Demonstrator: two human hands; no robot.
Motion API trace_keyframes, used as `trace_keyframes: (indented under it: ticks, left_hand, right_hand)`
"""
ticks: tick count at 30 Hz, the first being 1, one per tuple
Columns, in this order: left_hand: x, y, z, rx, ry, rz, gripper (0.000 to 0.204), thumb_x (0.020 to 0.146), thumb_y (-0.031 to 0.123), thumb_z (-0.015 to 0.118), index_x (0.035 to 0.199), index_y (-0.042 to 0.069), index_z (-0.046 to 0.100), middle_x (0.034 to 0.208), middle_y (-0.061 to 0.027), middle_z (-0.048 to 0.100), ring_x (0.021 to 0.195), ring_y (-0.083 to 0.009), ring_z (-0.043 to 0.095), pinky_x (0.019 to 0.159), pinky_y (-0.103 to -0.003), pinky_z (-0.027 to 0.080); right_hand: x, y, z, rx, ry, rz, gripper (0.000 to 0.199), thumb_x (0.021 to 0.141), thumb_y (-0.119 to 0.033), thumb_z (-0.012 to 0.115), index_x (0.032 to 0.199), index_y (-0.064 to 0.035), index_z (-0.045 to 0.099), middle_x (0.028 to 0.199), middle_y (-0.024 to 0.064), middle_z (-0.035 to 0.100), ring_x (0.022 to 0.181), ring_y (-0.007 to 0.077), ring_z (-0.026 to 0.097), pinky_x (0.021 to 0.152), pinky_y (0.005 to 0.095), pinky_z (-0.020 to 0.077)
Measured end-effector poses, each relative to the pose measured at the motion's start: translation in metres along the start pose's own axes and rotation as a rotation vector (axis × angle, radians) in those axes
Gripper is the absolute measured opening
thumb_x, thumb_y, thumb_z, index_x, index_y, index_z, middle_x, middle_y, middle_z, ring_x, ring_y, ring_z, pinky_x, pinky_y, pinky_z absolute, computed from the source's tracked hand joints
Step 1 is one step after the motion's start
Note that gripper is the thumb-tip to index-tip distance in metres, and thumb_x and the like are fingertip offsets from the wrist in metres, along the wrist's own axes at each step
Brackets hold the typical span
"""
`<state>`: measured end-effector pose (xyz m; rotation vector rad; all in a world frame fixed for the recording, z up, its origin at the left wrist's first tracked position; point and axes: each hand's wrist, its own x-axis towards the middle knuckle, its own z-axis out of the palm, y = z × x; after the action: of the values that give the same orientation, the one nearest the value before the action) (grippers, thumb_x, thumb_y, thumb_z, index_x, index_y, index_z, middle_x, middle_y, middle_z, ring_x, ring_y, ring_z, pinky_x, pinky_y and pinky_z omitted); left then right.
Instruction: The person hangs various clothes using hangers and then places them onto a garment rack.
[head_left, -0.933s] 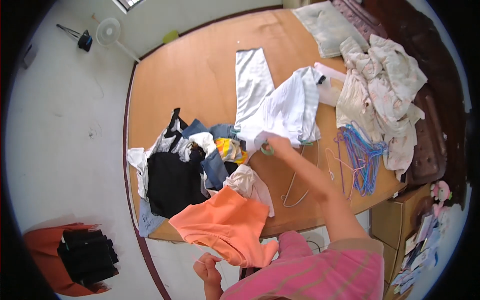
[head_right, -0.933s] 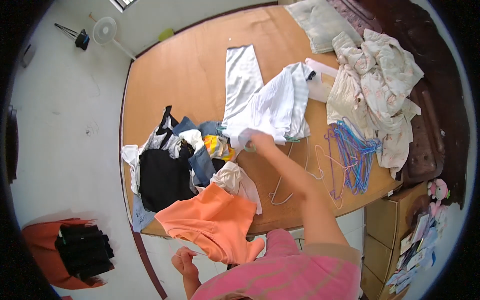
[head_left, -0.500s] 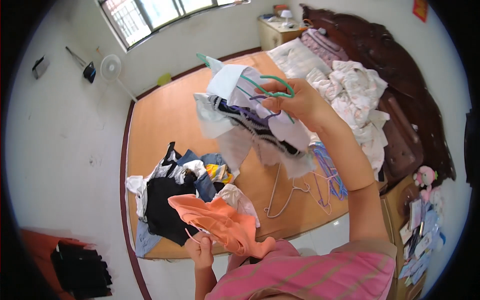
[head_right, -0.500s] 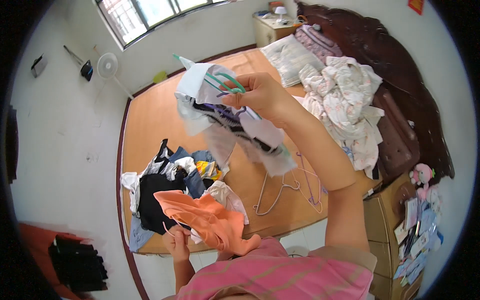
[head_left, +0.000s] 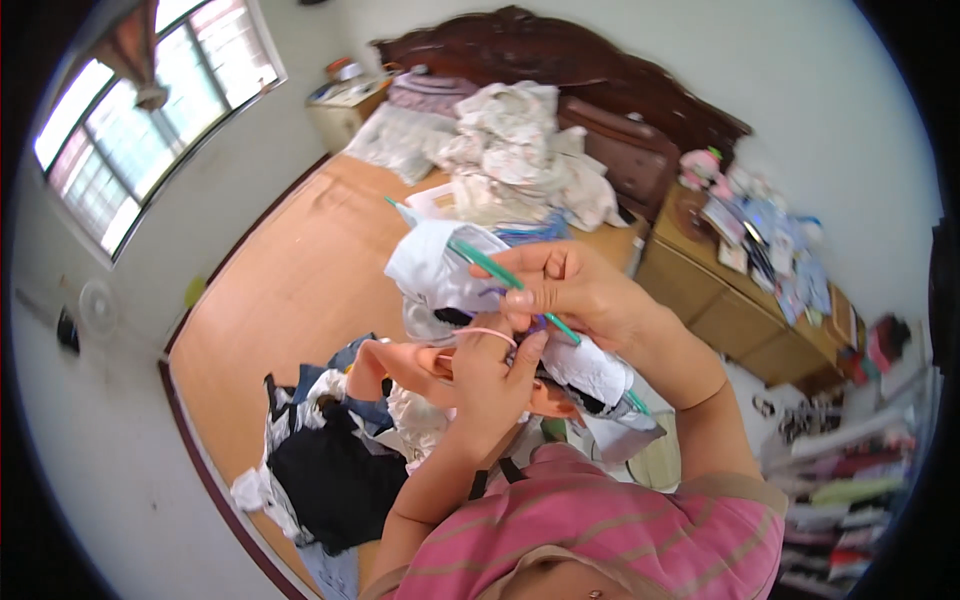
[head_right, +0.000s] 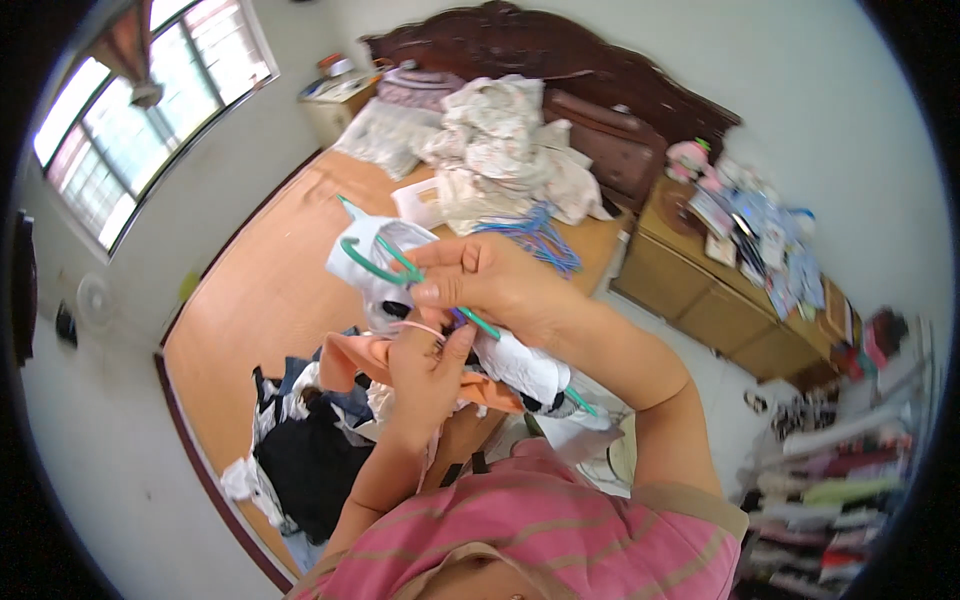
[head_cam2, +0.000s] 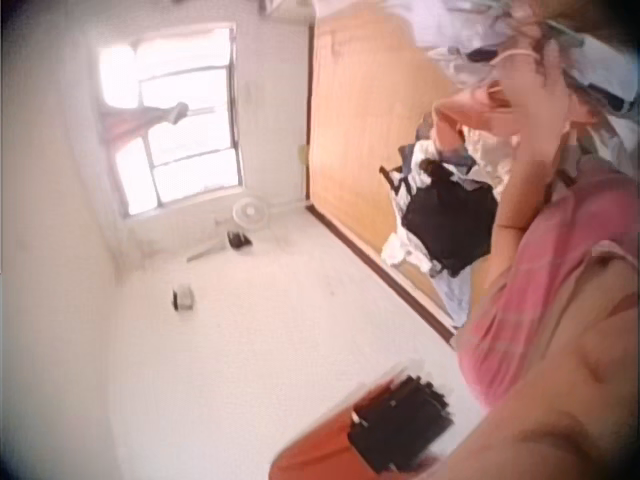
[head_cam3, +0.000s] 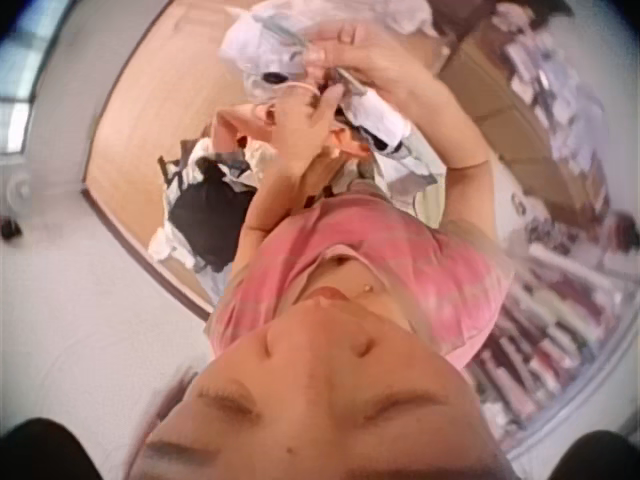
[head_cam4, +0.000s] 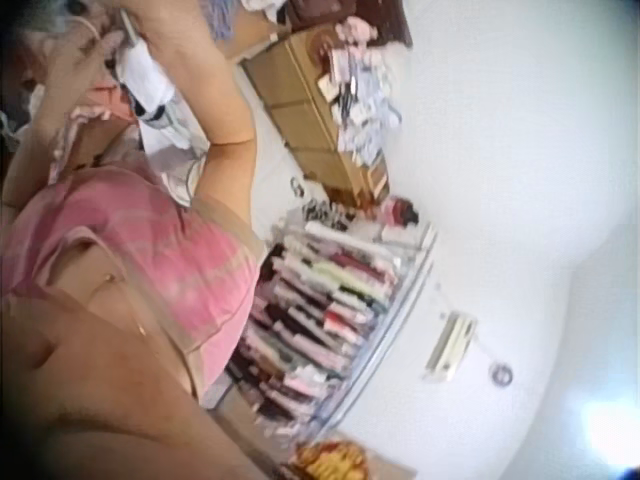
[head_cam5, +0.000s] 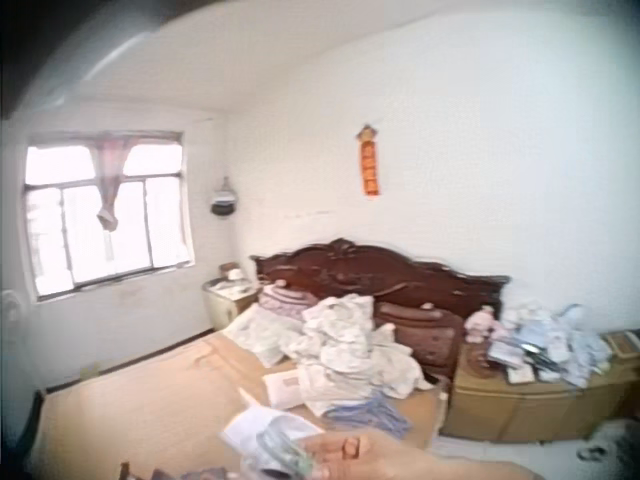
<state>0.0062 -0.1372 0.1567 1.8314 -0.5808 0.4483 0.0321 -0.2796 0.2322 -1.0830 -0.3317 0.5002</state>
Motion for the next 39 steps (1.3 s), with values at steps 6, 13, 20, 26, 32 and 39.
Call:
trace_keyframes:
  ticks: [6,13,20,26,32,39]
  left_hand:
    - [-0.064,0.024,0.031,-0.199,-0.282,0.098,0.016,0.081,0.018,0.06,0.084,0.002,0.059,0.075,-0.0103,0.058,0.07,-0.0283,0.054,0.064,-0.037,0.039]
    - [-0.105,0.07,0.044,-1.041,-0.512,-0.266,0.026,0.093,0.018,0.048,0.091,-0.005,0.06,0.067,0.0,0.05,0.062,-0.0075,0.046,0.059,-0.02,0.039]
    - [-0.128,0.123,0.091,-0.966,-0.723,-0.28,0.036,0.095,0.027,0.044,0.093,-0.006,0.059,0.059,0.0035,0.041,0.051,-0.0034,0.034,0.046,-0.018,0.025]
    - [-0.165,0.186,0.155,-0.947,-0.786,-0.228,0.04,0.096,0.029,0.043,0.084,-0.005,0.059,0.055,0.0048,0.038,0.049,-0.0021,0.032,0.045,-0.019,0.022]
    - [-0.227,0.273,0.228,-0.973,-0.935,-0.097,0.039,0.095,0.029,0.044,0.087,-0.006,0.06,0.057,0.0015,0.044,0.05,-0.0029,0.033,0.047,-0.019,0.026]
    - [-0.309,0.36,0.335,-0.85,-0.933,0.237,0.039,0.094,0.026,0.046,0.116,-0.006,0.054,0.108,-0.0106,0.061,0.093,-0.0163,0.057,0.084,-0.028,0.042]
  right_hand:
    - [-0.121,0.016,0.012,-0.322,0.407,-0.011,0.042,0.081,-0.011,0.065,0.118,0.0053,0.051,0.073,0.0044,0.065,0.048,0.0016,0.046,0.043,0.0163,0.0346]
    - [-0.27,0.024,0.015,-0.35,1.04,-0.297,0.028,0.085,-0.015,0.058,0.108,-0.0002,0.058,0.068,-0.0011,0.062,0.05,-0.0003,0.042,0.041,0.0157,0.0285]
    - [-0.389,0.068,-0.014,-0.586,1.404,-0.209,0.016,0.087,-0.018,0.056,0.081,-0.0029,0.058,0.058,-0.0012,0.052,0.046,0.0049,0.04,0.045,0.02,0.0311]
    - [-0.517,0.074,0.011,-0.421,1.548,-0.351,0.023,0.088,-0.018,0.057,0.1,0.0002,0.062,0.054,-0.0045,0.044,0.048,0.0037,0.039,0.045,0.0196,0.0328]
    - [-0.618,0.096,0.043,-0.299,1.528,-0.464,0.02,0.086,-0.013,0.056,0.101,-0.0018,0.062,0.065,-0.0046,0.051,0.05,0.002,0.042,0.046,0.018,0.0355]
    - [-0.676,0.123,0.055,-0.202,1.427,-0.463,0.022,0.087,-0.01,0.056,0.107,0.0005,0.059,0.065,-0.002,0.054,0.058,0.0044,0.049,0.053,0.0188,0.0411]
